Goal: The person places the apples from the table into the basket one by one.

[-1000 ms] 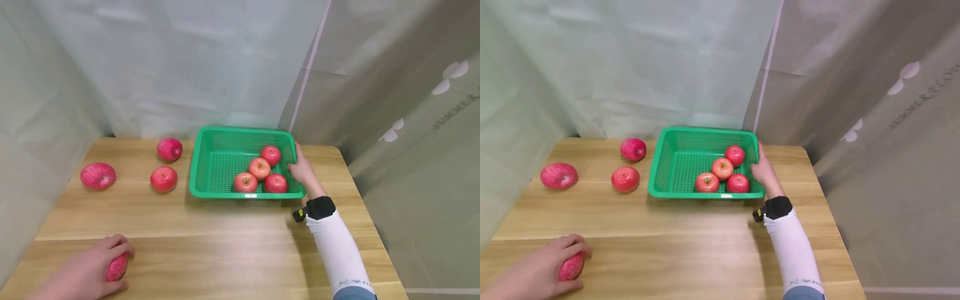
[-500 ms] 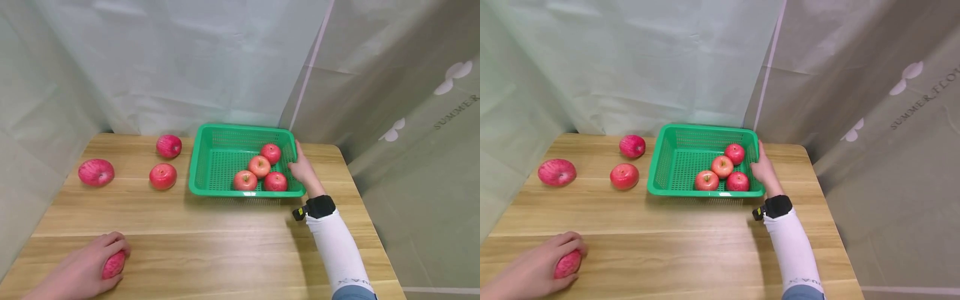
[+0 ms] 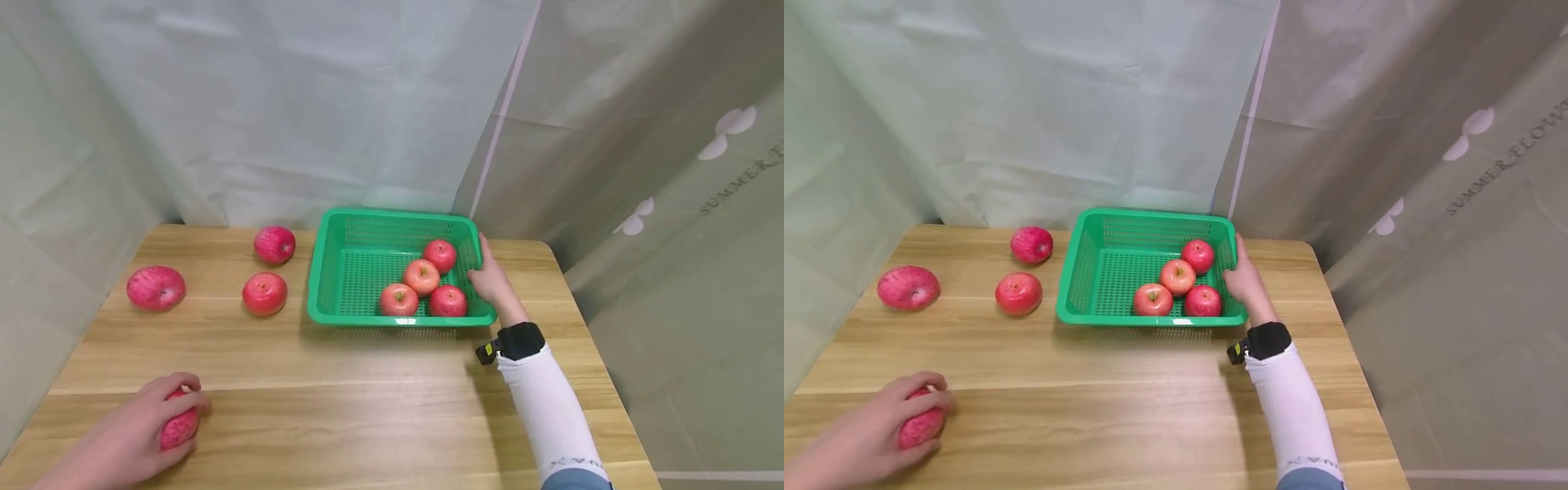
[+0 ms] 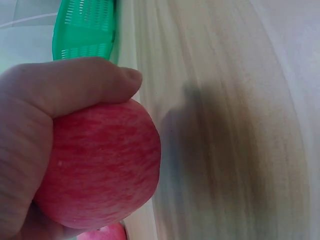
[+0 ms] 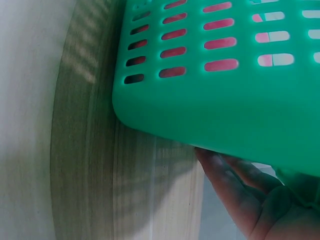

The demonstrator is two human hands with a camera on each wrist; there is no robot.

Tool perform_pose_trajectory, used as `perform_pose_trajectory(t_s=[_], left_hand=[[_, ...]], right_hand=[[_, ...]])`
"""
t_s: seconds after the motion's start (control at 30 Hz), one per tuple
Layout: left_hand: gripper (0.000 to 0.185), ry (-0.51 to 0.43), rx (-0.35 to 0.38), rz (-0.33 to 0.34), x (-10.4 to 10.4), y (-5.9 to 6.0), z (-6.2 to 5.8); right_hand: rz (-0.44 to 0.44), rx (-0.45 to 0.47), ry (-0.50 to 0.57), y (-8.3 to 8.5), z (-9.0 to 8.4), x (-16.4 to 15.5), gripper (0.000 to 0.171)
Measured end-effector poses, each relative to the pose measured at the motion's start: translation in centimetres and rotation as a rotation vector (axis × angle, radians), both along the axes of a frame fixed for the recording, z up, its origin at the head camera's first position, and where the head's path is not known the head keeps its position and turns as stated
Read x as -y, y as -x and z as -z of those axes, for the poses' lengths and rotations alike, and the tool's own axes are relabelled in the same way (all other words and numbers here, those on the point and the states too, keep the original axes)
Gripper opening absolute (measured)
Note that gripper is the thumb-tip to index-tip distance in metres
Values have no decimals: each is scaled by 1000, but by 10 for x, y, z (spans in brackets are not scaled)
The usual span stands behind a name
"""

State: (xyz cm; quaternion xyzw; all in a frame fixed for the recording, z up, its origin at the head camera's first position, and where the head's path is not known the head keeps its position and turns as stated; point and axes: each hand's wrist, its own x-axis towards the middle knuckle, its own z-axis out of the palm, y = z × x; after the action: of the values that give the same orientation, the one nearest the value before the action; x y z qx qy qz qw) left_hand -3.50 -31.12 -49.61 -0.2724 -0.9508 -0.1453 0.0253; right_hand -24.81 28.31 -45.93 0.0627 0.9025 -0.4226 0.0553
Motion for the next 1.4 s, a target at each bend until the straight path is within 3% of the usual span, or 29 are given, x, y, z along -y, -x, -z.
perform_pose_trajectory(t_s=[0.13,0.3,0.47,0.8,0.97,1.1,1.4], left_hand=[[54,-15,-73,7,1,3,0],[60,-57,-115,-33,2,10,-2],[66,-52,-103,-47,-1,20,-10],[80,-105,-221,50,-5,40,-31],[75,-154,-265,92,-15,53,-41],[66,-205,-253,111,-24,63,-49],[78,-248,-192,137,-58,72,-68]], right_hand=[[0,1,-6,-2,-1,0,92],[0,1,3,-2,1,2,93],[6,-14,10,-2,2,1,93],[3,-14,8,-3,1,2,92],[3,-14,10,-2,1,3,92],[5,-13,12,-2,3,2,92],[6,-17,7,-3,0,2,93]])
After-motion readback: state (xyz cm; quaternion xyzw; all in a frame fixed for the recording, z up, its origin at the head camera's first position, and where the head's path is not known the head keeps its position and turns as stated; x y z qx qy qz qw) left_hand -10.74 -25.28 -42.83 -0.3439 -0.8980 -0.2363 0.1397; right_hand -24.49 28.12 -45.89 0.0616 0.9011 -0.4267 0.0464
